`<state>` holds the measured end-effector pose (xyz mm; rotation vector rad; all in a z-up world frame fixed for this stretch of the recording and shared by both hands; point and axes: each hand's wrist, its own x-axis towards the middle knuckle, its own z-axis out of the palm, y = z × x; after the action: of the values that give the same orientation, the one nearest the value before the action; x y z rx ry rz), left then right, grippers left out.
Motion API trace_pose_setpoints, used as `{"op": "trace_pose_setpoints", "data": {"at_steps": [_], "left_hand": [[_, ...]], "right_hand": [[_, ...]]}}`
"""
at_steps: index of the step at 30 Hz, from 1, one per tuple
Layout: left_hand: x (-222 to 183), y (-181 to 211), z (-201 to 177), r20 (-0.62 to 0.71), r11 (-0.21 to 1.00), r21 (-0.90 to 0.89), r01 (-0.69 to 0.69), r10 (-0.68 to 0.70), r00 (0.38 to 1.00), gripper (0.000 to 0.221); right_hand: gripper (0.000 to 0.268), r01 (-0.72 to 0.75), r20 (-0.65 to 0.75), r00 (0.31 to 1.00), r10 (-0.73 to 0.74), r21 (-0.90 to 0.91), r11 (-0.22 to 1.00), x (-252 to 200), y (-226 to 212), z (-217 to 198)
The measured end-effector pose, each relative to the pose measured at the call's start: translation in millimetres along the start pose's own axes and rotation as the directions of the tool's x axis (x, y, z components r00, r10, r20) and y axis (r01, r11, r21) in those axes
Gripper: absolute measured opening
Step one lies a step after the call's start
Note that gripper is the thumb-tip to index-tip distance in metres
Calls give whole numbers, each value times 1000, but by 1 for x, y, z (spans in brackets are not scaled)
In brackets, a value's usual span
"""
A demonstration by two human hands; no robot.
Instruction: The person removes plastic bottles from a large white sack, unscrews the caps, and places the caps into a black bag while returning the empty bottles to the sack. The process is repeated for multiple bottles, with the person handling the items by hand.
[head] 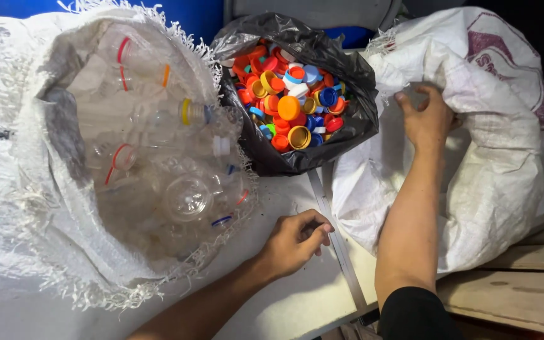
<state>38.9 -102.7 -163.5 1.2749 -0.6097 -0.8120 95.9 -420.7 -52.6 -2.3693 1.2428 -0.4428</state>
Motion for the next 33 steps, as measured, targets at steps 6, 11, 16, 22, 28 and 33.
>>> {"op": "trace_pose_setpoints", "data": {"at_steps": [6, 11, 16, 22, 28, 33], "left_hand": [[-3, 6, -1, 18, 999, 39, -9, 8, 1000, 19], [-3, 3, 0, 5, 1000, 20, -10, 10, 1000, 19], [-2, 1, -1, 6, 998, 31, -49, 49, 999, 18], [-1, -1, -1, 6, 999, -22, -39, 39, 999, 18], [-6, 15, -1, -59, 997, -26, -79, 77, 995, 34], [-7, 1, 0, -121, 967, 83, -241, 250, 961, 61]], "right_hand": [[106, 324, 119, 946, -302, -380, 866, 35, 44, 26], [115, 170, 258, 963, -77, -361, 917, 25, 30, 1], [134, 246, 313, 942, -121, -397, 884, 29, 45, 4], [90, 176, 358, 933, -26, -394, 902, 15, 39, -25], [62, 102, 342, 939, 35, -374, 922, -54, -11, -93], [60, 464, 443, 822, -357, -160, 871, -96, -20, -124]]}}
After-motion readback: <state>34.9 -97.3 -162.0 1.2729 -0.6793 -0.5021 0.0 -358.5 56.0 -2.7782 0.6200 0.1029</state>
